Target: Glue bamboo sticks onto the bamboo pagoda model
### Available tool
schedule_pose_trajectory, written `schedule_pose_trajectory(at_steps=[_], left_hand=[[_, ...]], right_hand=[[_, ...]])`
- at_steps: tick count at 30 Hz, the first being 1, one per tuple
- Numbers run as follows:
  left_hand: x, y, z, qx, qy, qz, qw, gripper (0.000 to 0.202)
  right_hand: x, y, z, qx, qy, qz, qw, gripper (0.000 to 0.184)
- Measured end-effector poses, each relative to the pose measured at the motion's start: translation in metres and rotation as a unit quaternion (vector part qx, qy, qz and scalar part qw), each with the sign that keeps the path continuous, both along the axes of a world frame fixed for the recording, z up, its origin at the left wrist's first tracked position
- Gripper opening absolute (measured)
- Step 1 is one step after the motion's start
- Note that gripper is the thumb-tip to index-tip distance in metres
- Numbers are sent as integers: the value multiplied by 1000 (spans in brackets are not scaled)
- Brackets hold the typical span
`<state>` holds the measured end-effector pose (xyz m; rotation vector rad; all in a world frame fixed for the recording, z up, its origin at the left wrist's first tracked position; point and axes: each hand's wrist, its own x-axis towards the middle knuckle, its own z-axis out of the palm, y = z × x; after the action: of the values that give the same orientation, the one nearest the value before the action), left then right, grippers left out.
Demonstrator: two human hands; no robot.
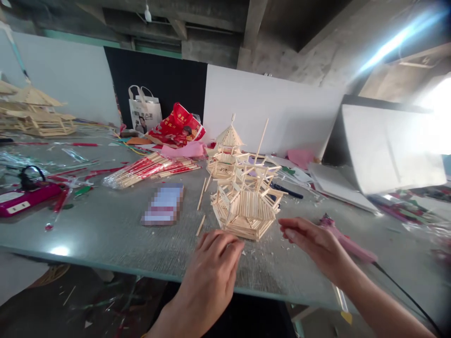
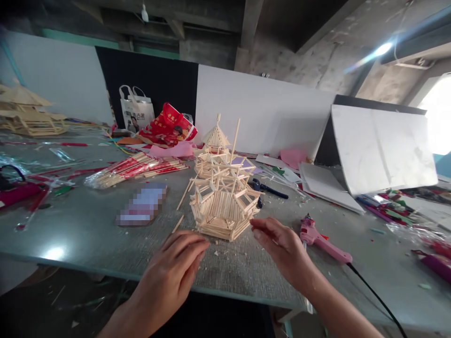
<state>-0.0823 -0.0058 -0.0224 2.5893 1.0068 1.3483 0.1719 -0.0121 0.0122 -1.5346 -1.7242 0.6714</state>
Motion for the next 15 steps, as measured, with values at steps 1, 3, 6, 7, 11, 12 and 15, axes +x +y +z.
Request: schedule_pose_trajectory(at_steps=[1, 3, 6, 7, 11, 12, 15], left_hand=[[0, 1, -3, -12, 2, 2, 1000, 25], [-1, 4, -9, -33, 7, 8, 999, 25], [-1, 10, -15, -42, 7, 19, 999, 23], [0, 11, -17, -44, 7, 21, 999, 22], [4, 17, -25, -52, 9, 27, 998, 22], [4, 18, -27, -53, 10, 30, 998, 22], [5, 19, -29, -55, 8, 33, 998, 22]], right_hand=[[-7, 3, 0, -10, 13, 4, 1000, 41], [-14, 8, 1, -18, 33, 4, 999, 41], [-16, 7, 7, -14, 53, -3, 998, 41], [-17, 6, 9, -12, 55, -8, 998, 41], [-18, 2, 12, -17, 58, -7, 998, 42], [-18, 2, 12, -23, 60, -2, 998, 43], [-17, 4, 11, -30, 65, 4, 997, 43]])
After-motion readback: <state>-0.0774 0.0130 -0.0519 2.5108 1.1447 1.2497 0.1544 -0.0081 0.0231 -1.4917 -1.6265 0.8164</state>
